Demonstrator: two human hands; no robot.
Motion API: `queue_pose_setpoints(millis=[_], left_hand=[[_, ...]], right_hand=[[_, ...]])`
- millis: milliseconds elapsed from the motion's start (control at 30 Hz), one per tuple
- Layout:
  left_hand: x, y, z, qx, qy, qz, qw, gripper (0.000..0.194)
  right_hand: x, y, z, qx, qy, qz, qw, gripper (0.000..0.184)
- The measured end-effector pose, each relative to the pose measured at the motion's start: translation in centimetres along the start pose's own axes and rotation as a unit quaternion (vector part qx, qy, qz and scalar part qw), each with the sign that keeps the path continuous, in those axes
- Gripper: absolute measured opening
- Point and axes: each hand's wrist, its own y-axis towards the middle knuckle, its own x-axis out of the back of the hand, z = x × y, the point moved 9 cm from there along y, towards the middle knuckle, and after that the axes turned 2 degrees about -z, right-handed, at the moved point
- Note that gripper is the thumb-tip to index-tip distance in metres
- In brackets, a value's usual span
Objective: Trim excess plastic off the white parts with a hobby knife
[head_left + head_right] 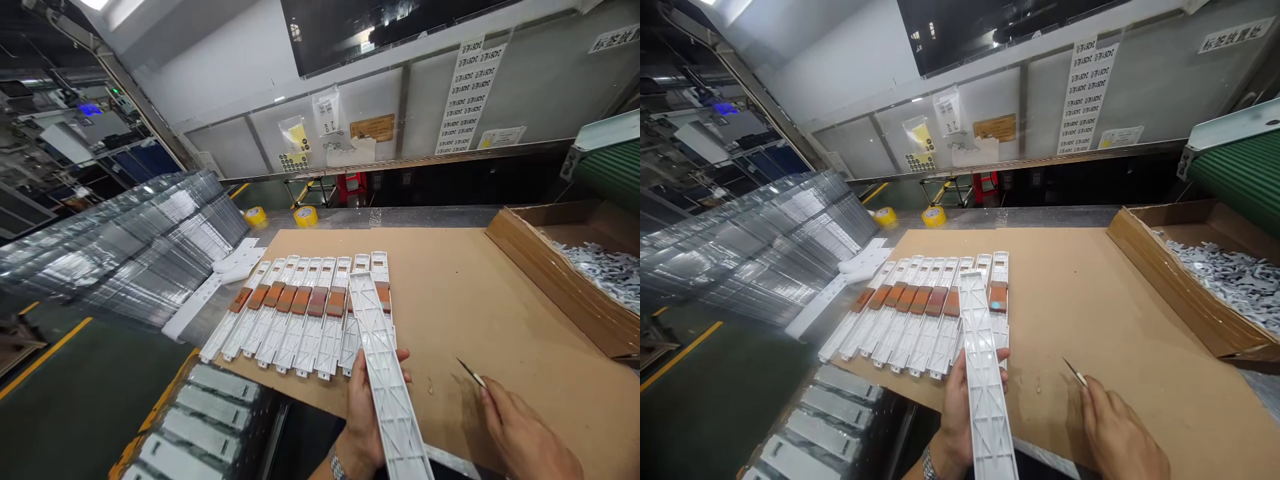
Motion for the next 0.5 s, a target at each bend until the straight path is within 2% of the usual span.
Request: queue_pose_setpoints(millis=[167, 333, 433, 500], left_hand=[[0.1, -0.3, -0.6, -0.009, -0.014, 0.011, 1.0, 0.068], [0.5, -0.8, -2.0, -0.038, -0.046, -0.008, 0.998, 0.067], [0.7, -0.9, -2.9, -0.067, -0.055, -0.007, 0.996, 0.065], [1.1, -1.0, -3.4, -0.097, -0.056, -0.02, 0.994, 0.063]], right_hand=[[-0.5, 1.7, -0.3, 0.011, -0.064, -0.049, 0.997, 0.052], [0.8, 2.3, 1.1, 0.046, -0.067, -0.103, 0.991, 0.048], [2.4, 1.5, 4.0, 0.105, -0.027, -0.131, 0.985, 0.047], [3.7, 0.1, 7.4, 0.191, 0.027, -0.141, 0.971, 0.041]])
